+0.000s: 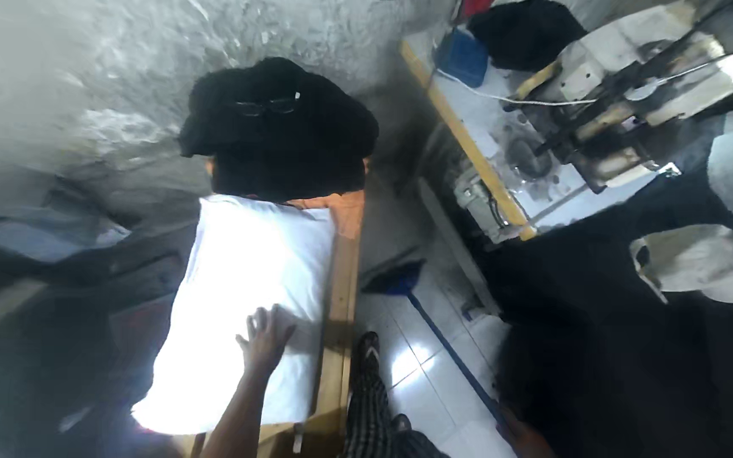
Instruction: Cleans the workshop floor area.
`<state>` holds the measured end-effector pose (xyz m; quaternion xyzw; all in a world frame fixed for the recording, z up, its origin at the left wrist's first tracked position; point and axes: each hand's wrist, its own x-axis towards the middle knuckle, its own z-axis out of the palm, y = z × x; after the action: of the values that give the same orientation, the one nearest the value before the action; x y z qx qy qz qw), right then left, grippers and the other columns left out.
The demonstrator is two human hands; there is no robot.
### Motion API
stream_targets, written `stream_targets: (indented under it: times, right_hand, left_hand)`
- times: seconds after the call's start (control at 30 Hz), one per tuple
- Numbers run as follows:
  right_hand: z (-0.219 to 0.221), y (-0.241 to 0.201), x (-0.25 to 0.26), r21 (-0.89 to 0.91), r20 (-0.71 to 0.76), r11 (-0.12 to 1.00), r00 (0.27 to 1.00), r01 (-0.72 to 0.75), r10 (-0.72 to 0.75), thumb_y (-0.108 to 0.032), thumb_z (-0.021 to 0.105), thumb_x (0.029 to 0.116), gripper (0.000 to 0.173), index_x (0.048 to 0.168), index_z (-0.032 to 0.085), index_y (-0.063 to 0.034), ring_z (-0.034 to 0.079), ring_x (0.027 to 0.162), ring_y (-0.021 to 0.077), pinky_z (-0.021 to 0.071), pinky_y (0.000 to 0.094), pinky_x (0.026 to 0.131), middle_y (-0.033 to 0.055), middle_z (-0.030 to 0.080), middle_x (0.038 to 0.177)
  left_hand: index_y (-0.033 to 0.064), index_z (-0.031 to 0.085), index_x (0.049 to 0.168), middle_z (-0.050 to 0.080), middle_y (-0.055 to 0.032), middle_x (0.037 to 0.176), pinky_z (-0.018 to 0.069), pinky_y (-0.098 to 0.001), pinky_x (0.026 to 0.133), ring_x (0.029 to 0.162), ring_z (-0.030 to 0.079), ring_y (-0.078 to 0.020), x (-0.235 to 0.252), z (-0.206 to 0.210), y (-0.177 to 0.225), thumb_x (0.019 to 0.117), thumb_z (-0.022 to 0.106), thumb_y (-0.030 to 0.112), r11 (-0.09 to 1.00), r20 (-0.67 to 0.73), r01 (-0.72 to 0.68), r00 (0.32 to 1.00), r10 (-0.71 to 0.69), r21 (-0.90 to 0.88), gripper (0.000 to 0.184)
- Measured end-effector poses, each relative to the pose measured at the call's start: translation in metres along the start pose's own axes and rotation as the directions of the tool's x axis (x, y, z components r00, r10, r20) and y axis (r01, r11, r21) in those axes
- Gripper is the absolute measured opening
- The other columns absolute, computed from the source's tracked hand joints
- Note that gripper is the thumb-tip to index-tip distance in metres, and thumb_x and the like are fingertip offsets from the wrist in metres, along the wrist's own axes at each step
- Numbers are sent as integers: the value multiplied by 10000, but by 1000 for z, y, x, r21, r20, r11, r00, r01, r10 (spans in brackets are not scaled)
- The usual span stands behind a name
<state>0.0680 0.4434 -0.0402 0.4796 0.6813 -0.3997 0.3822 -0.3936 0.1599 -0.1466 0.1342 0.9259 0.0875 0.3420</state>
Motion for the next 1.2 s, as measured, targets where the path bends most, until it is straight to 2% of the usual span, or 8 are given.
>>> stream_targets:
  times: [0.1,0.23,0.33,0.5,0.67,0.83,0.97,1.2]
  right_hand:
    - [-20,-85,115,-137,47,991,999,-4,10,-318,411,1119,561,1648,244,-234,614,1234,448,435,609,1078,265,621,1361]
    - [-45,-155,221,-137,-9,990,1000,27,-29,-257,391,1124,538,1641,258,-187,599,1270,418,436,564,1088,246,592,1414]
    - [-49,-135,261,-42,-66,998,997,-46,43,-274,385,1127,546,1646,237,-196,578,1298,420,425,575,1097,244,552,1464]
    - [-21,-91,295,352,-148,915,953,-199,264,-277,376,1133,554,1653,194,-221,581,799,317,500,473,732,260,616,1166]
    - [27,-93,322,692,-197,699,884,-181,424,-249,375,1135,546,1645,195,-179,491,680,248,464,420,620,209,573,1003]
    - [102,-127,304,869,-103,454,828,-194,551,-263,371,1136,498,1615,265,-175,459,626,212,443,394,566,159,528,929]
    - [102,-147,257,936,10,292,842,-198,539,-299,330,1143,474,1592,247,-173,404,539,151,398,332,484,66,428,832]
    - [90,-123,119,845,189,410,908,-344,373,-313,306,1143,491,1605,230,-168,420,507,121,392,294,460,33,454,764]
  left_hand:
    - [88,257,1629,127,-305,1672,71,-784,1147,1544,95,-524,9,41,-15,978,596,527,999,-166,-50,985,51,11,856]
    - [31,305,1603,216,-367,1622,54,-812,1119,1504,162,-588,10,65,-29,938,345,733,990,-342,-131,929,139,46,968]
    - [17,315,1595,249,-377,1605,73,-807,1119,1489,185,-605,11,71,-35,939,227,792,987,-372,-136,915,159,87,1019]
    - [14,286,1603,240,-376,1609,83,-787,1134,1494,187,-595,9,79,-40,960,204,781,986,-377,-109,914,149,125,1004]
    - [2,305,1591,264,-370,1603,82,-771,1143,1497,197,-583,11,83,-43,959,196,781,980,-417,-105,893,168,169,1009]
    - [2,324,1583,285,-376,1590,89,-768,1140,1489,211,-590,10,85,-46,967,189,767,979,-438,-114,881,178,168,991]
    - [-13,348,1569,299,-392,1574,86,-786,1126,1470,227,-615,9,79,-34,968,183,750,981,-452,-120,874,177,151,985]
    - [22,369,1574,301,-357,1595,72,-787,1128,1487,224,-587,7,74,-27,961,191,728,986,-450,-128,878,164,109,952]
